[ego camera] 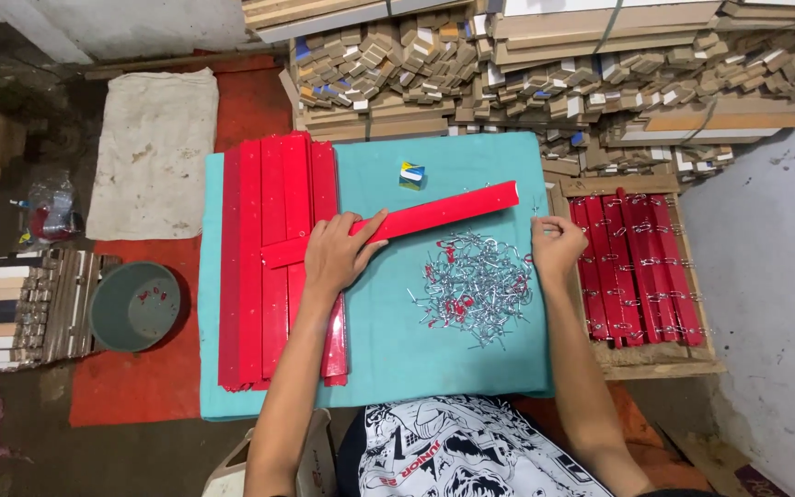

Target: The person picks a red wooden plank from a stack and places it on a turquoise work surface. They then insert several metal fasteners into pre-drilled holes along the plank, one at a time, using both hands to hold and align the plank while working.

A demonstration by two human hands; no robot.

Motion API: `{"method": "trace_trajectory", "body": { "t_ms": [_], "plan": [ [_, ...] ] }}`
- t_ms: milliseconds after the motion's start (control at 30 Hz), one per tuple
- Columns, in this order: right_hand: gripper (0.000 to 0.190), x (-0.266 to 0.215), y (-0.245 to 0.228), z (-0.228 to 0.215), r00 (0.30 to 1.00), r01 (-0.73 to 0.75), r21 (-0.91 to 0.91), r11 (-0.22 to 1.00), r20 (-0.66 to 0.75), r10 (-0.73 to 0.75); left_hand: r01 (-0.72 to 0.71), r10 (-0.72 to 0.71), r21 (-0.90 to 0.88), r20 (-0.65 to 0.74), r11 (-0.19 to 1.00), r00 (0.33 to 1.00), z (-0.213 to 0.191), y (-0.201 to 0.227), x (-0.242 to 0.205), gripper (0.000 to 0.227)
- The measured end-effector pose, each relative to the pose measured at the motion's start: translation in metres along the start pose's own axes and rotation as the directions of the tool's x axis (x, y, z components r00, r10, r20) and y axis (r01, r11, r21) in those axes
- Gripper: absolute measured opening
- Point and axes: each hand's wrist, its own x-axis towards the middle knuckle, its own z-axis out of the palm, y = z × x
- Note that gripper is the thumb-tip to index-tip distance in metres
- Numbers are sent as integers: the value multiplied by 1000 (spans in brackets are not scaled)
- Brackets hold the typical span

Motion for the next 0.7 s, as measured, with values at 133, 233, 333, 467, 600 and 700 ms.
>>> {"method": "trace_trajectory", "body": {
  "t_ms": [133, 233, 333, 467, 600, 700],
  "plan": [
    [6, -2, 3, 3, 998, 59, -20, 998, -27, -59, 3, -3, -5, -12, 1000, 1000, 3, 0, 0, 37],
    [9, -2, 2, -1, 997, 80, -28, 996, -19, -81, -4, 4, 0, -10, 1000, 1000, 2, 1, 0, 37],
    [16, -7, -2, -14, 995, 96, -32, 995, -26, -97, -15, 15, 4, -5, 1000, 1000, 1, 3, -2, 37],
    [11, -9, -4, -24, 972, 157, -1, 988, 175, -154, -6, 6, 7, 29, 1000, 1000, 3, 1, 2, 38],
    [17, -8, -22, -27, 767, 450, 65, 890, 481, -424, -4, 3, 22, 39, 1000, 999, 5, 0, -1, 38],
    [18, -7, -42, -30, 685, 503, -66, 862, 638, -351, 1, -1, -1, 43, 1000, 999, 3, 1, 0, 38]
  ]
}}
